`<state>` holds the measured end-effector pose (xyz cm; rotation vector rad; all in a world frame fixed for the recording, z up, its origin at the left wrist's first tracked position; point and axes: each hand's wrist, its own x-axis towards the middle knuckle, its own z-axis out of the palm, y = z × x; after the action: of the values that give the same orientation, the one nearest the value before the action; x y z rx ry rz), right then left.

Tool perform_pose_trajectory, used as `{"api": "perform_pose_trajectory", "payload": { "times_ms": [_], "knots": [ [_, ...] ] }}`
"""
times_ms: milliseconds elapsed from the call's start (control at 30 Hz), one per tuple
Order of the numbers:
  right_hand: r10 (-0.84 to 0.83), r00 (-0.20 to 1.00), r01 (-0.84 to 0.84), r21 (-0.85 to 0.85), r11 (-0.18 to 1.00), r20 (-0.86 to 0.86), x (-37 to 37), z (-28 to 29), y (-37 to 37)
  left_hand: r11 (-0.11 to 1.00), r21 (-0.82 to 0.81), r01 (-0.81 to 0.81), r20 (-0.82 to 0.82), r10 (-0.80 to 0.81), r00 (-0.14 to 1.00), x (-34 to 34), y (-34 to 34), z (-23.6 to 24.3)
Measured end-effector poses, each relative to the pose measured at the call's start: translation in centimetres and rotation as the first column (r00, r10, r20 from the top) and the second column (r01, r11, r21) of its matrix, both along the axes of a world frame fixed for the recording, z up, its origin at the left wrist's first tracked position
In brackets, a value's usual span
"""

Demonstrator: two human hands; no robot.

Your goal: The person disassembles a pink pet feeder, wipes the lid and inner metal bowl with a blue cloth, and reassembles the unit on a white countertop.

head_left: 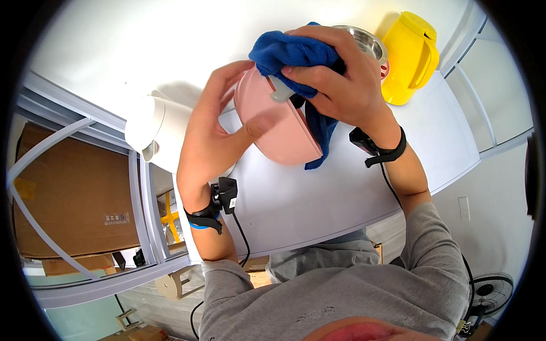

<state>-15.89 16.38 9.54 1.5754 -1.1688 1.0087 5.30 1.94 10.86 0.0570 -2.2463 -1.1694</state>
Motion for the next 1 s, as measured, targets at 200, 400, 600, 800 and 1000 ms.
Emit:
{"api": "perform_pose_trajectory", "payload": {
  "times_ms": [200,400,600,800,1000],
  "knots": [
    [0.102,0.995,-0.102,0.055,0.993,0.0,-0.2,0.0,-0.2,0.989,-0.002,0.15,0.297,-0.142,0.944,1.2,-1.1,-0.3],
    [0.178,0.978,-0.189,0.099,0.977,0.108,-0.3,-0.1,-0.2,0.977,-0.181,0.11,0.313,-0.049,0.949,1.1,-0.8,0.0],
    [0.169,0.97,-0.203,0.195,0.96,0.174,0.2,0.0,0.2,0.969,-0.234,0.079,0.272,-0.013,0.962,1.3,-0.1,0.7],
    [0.076,0.978,-0.132,0.299,0.945,0.192,0.1,0.4,0.8,0.907,-0.418,-0.055,0.314,0.201,0.928,1.2,1.0,1.4],
    [-0.067,0.977,0.01,0.269,0.963,0.204,-1.0,1.2,1.4,0.821,-0.564,-0.092,0.258,0.281,0.924,1.0,0.9,1.4]
  ]
}}
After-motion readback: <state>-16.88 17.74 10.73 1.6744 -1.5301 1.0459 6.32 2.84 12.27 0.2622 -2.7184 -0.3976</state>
